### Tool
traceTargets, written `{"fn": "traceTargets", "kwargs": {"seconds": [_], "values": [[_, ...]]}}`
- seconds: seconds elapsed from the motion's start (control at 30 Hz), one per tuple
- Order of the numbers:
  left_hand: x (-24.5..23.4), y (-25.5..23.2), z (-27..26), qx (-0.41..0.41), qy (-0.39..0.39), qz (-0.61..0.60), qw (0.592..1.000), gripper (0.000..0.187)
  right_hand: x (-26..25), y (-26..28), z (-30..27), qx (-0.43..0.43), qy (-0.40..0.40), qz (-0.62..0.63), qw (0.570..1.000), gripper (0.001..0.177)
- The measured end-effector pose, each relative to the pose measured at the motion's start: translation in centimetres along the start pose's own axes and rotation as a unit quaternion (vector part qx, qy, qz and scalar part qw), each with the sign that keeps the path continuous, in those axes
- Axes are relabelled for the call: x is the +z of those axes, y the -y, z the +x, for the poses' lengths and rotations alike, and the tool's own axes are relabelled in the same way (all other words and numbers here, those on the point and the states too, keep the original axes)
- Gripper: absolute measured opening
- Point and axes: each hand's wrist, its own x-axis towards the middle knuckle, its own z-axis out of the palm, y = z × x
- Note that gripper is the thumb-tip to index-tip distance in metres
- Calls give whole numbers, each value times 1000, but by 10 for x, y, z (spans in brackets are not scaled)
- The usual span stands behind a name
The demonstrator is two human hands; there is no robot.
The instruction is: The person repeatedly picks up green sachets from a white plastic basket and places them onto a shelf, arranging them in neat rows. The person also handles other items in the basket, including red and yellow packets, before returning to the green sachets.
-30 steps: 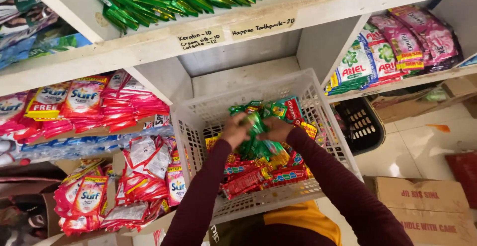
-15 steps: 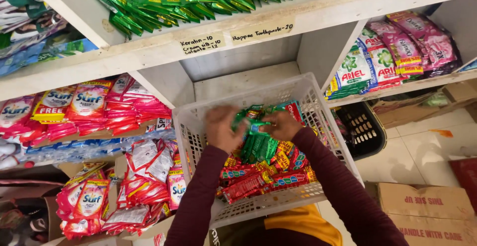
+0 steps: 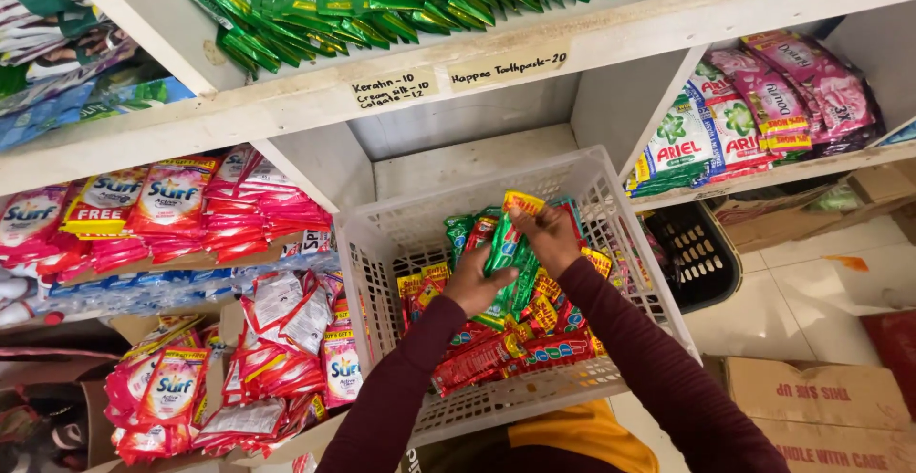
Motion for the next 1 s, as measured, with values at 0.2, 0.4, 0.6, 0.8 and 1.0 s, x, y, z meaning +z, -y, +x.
{"fn": "traceTargets", "kwargs": {"seconds": [0.2, 0.4, 0.6, 0.8, 1.0], "values": [[24, -13, -3, -10, -53, 14, 998, 25, -5, 4, 8, -74, -111, 48, 990, 27], [21, 21, -1, 193, -121, 141, 963, 27, 0, 23, 0, 97, -21, 197, 975, 18], [25, 4, -8, 126, -110, 181, 969, 32, 2, 20, 2, 50, -4, 246, 968, 9], [37, 5, -15, 90, -108, 236, 961, 38, -21, 9, 16, 40, -153, 256, 954, 24], [22, -19, -15, 145, -60, 261, 953, 37, -23, 23, 13, 82, -112, 306, 942, 27]]}}
